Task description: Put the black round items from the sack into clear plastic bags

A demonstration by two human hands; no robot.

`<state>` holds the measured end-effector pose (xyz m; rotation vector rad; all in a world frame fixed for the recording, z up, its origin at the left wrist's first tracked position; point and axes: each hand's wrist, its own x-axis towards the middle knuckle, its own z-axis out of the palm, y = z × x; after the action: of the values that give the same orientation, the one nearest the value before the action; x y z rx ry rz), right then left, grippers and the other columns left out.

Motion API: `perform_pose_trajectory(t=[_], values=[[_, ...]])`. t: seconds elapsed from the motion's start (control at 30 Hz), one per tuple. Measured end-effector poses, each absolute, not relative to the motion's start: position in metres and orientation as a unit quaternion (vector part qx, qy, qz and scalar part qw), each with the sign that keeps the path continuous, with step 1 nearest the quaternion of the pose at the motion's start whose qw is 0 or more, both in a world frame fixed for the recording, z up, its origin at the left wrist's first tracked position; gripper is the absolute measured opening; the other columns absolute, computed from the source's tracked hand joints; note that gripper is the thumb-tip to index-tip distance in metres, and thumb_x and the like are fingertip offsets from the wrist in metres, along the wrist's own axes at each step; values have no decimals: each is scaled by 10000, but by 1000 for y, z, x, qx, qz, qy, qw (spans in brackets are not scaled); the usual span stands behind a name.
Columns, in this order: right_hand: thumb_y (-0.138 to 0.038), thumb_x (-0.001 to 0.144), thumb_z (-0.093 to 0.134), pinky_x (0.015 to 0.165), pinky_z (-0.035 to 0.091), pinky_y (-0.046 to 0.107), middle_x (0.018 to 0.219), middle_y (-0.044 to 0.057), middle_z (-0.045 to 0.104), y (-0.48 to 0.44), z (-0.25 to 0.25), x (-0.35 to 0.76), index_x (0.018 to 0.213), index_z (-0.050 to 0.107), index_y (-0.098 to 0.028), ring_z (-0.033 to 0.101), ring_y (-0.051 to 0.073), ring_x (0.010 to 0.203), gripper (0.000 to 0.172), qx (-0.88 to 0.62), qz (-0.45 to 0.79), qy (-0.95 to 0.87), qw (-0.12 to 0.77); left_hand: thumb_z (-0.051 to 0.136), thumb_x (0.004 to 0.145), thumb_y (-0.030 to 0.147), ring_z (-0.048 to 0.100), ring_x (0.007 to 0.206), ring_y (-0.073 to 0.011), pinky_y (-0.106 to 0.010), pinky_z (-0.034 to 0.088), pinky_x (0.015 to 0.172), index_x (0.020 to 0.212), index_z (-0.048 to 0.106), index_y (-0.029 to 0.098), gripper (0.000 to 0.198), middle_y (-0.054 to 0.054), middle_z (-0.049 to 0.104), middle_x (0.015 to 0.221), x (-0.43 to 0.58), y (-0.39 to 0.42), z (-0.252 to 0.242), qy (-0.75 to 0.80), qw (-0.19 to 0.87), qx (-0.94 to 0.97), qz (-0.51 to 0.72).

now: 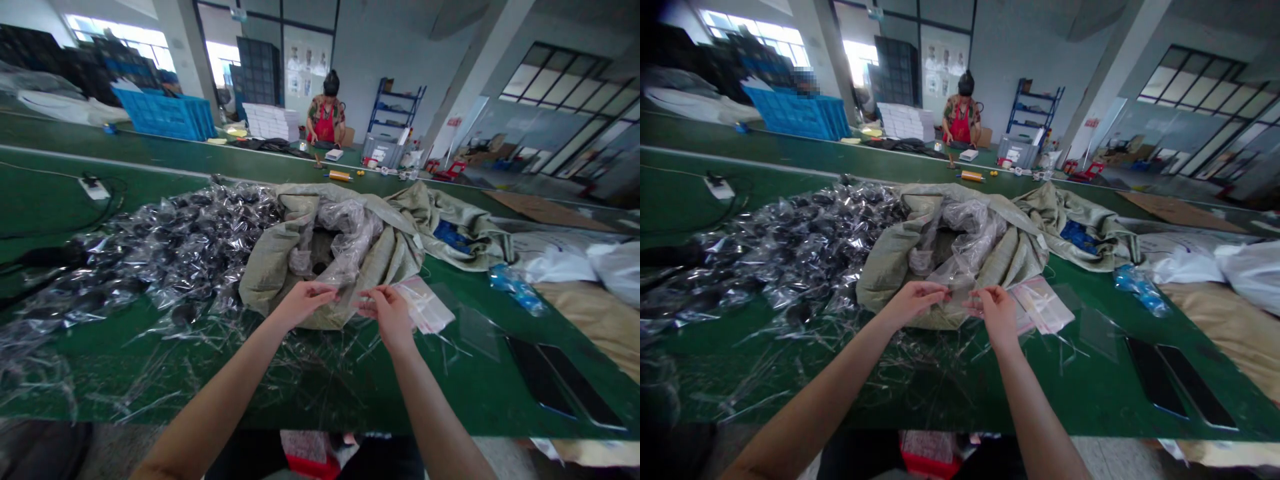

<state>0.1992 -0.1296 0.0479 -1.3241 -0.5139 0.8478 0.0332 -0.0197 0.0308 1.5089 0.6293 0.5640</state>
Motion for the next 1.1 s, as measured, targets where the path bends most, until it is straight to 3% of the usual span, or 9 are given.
perform_pose_trajectory(t=[0.2,0.3,0.4,0.5,0.6,0.7,0.83,0.93,1.1], values=[[-362,628,815,664,576,275,833,52,751,-135,30,187,977,613,-172,719,182,752,446,-530,470,-245,661,703,685,451,558,572,-136,-240,397,546,722,743,142,313,-43,696,634,29,-25,15,409,611,576,358],[-318,581,851,664,570,272,729,7,735,-133,18,184,984,605,-182,697,156,663,492,-549,444,-238,667,706,687,471,592,628,-146,-252,429,649,634,717,155,321,-37,697,633,28,-25,9,414,595,579,374],[-420,671,785,637,562,296,685,7,719,-132,12,184,1041,590,-184,678,166,615,480,-571,430,-254,651,698,697,501,571,609,-130,-246,420,671,571,668,157,368,-25,676,600,29,-26,7,414,584,578,391],[-462,776,672,769,561,365,970,71,734,-138,12,189,1239,503,-216,699,208,844,550,-566,395,-338,640,684,700,535,497,514,-102,-230,363,551,555,624,159,408,0,614,528,28,-25,9,435,582,560,398],[-356,793,655,966,484,437,1378,116,530,-145,17,195,1371,404,-256,554,236,1207,638,-584,258,-501,584,677,693,564,411,445,-82,-227,276,463,542,591,159,441,18,540,466,24,-21,12,453,577,557,390],[-273,838,606,1073,379,487,1451,111,441,-146,22,198,1306,512,-249,399,250,1350,478,-610,76,-619,488,666,693,592,361,424,-70,-224,231,436,534,564,157,473,22,515,460,22,-16,13,459,569,571,375],[-248,900,534,962,466,414,1089,92,681,-137,27,196,947,680,-224,607,224,1081,155,-610,-30,-671,419,627,715,625,388,447,-79,-225,256,448,556,565,153,502,6,545,502,25,-16,16,457,563,594,348],[-259,922,501,795,506,336,851,71,700,-131,29,191,859,661,-199,656,195,826,182,-651,-58,-641,402,547,774,644,501,563,-114,-231,350,540,651,606,149,514,-21,612,616,28,-25,20,435,522,642,356],[-305,907,529,634,460,288,727,50,663,-124,35,180,791,629,-183,613,173,648,196,-708,-66,-586,389,597,736,651,543,660,-149,-264,385,642,762,595,178,473,-13,624,723,35,-49,30,424,381,756,321]])
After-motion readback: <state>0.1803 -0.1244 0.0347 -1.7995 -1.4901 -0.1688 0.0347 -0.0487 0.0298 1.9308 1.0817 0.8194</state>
